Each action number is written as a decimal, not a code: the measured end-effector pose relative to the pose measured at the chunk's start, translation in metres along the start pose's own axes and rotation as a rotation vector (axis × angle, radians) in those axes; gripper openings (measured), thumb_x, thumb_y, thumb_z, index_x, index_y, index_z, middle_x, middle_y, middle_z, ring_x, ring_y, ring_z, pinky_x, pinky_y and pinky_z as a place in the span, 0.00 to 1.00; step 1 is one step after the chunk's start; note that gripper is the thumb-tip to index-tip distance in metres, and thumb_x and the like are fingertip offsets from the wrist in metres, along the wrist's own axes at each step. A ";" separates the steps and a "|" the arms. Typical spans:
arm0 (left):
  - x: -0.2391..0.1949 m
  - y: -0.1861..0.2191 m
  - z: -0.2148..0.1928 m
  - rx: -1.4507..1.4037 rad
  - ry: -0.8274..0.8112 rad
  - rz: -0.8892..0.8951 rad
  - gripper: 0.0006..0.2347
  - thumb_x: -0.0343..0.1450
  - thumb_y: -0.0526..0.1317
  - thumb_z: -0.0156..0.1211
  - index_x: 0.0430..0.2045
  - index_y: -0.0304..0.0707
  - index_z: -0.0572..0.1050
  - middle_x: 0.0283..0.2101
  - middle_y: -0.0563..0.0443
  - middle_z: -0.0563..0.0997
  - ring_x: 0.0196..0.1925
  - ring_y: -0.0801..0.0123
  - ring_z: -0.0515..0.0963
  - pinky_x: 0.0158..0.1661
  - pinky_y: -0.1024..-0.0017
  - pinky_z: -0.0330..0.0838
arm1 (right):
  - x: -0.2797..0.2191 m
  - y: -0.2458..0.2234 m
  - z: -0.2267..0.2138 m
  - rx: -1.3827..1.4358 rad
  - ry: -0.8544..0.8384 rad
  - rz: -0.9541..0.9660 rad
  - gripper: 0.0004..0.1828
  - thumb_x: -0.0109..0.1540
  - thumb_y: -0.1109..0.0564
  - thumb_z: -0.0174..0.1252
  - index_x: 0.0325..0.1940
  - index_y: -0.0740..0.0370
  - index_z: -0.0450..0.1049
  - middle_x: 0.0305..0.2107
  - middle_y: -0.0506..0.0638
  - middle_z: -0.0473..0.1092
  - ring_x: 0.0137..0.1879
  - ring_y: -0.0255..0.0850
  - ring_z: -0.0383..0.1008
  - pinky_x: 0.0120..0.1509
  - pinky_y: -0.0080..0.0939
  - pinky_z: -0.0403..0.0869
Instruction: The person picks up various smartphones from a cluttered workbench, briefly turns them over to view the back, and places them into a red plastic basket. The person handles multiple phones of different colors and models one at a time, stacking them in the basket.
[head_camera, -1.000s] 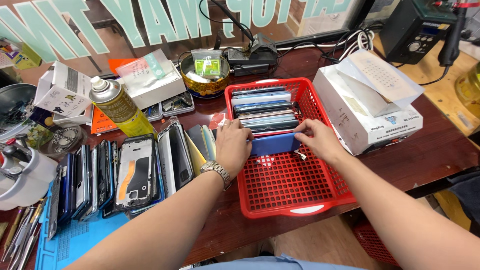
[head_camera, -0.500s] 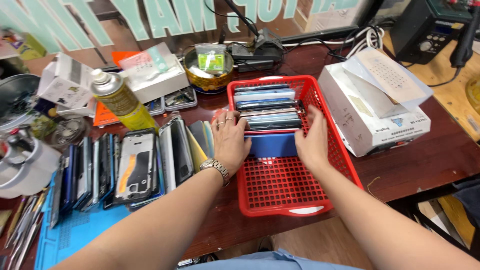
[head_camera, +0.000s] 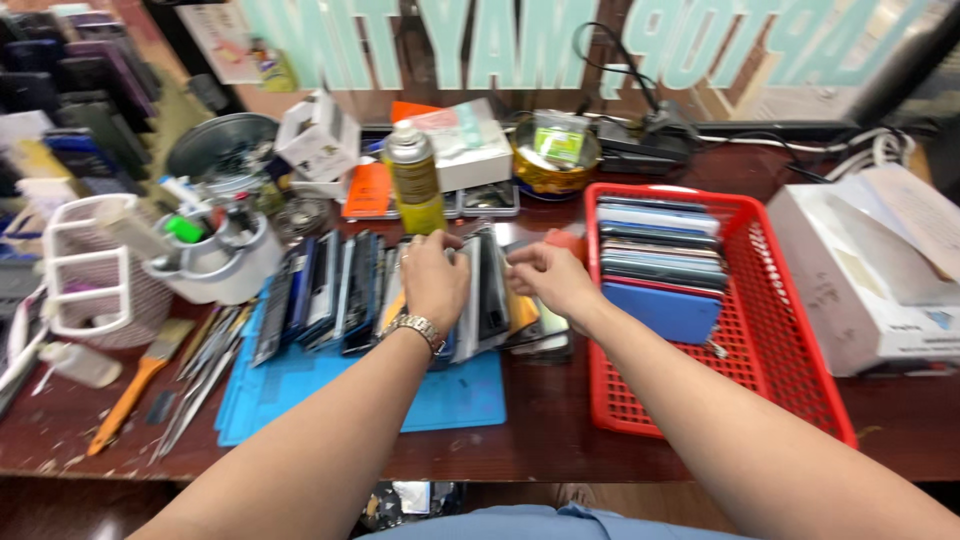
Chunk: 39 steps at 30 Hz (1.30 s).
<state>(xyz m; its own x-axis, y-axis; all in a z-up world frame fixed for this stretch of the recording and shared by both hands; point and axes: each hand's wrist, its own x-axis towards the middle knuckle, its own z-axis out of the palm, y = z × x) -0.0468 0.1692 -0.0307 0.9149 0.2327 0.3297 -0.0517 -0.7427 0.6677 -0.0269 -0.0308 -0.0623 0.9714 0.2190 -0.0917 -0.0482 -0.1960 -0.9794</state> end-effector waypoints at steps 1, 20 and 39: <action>0.002 -0.013 -0.007 0.020 -0.002 -0.031 0.07 0.66 0.39 0.62 0.35 0.42 0.81 0.45 0.38 0.79 0.54 0.45 0.74 0.56 0.53 0.67 | 0.004 0.001 0.009 -0.011 -0.022 0.061 0.16 0.66 0.60 0.54 0.57 0.70 0.73 0.42 0.55 0.79 0.44 0.38 0.82 0.50 0.37 0.80; -0.008 -0.078 -0.033 0.132 -0.324 0.056 0.11 0.65 0.41 0.60 0.36 0.41 0.85 0.54 0.40 0.78 0.60 0.46 0.72 0.62 0.57 0.66 | 0.003 -0.009 0.032 -0.251 0.192 0.190 0.16 0.59 0.62 0.62 0.51 0.67 0.77 0.40 0.55 0.79 0.41 0.41 0.78 0.47 0.44 0.75; 0.027 -0.011 0.008 -1.446 -0.683 -0.489 0.11 0.72 0.35 0.63 0.47 0.32 0.76 0.45 0.47 0.84 0.47 0.67 0.84 0.50 0.67 0.80 | -0.047 -0.092 -0.005 0.210 0.193 0.150 0.22 0.61 0.60 0.63 0.58 0.65 0.70 0.46 0.58 0.74 0.51 0.41 0.78 0.55 0.41 0.78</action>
<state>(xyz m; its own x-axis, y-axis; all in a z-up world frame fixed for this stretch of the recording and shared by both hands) -0.0181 0.1787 -0.0347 0.9299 -0.3344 -0.1534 0.3258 0.5543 0.7659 -0.0665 -0.0282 0.0330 0.9749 0.0128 -0.2221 -0.2220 -0.0065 -0.9750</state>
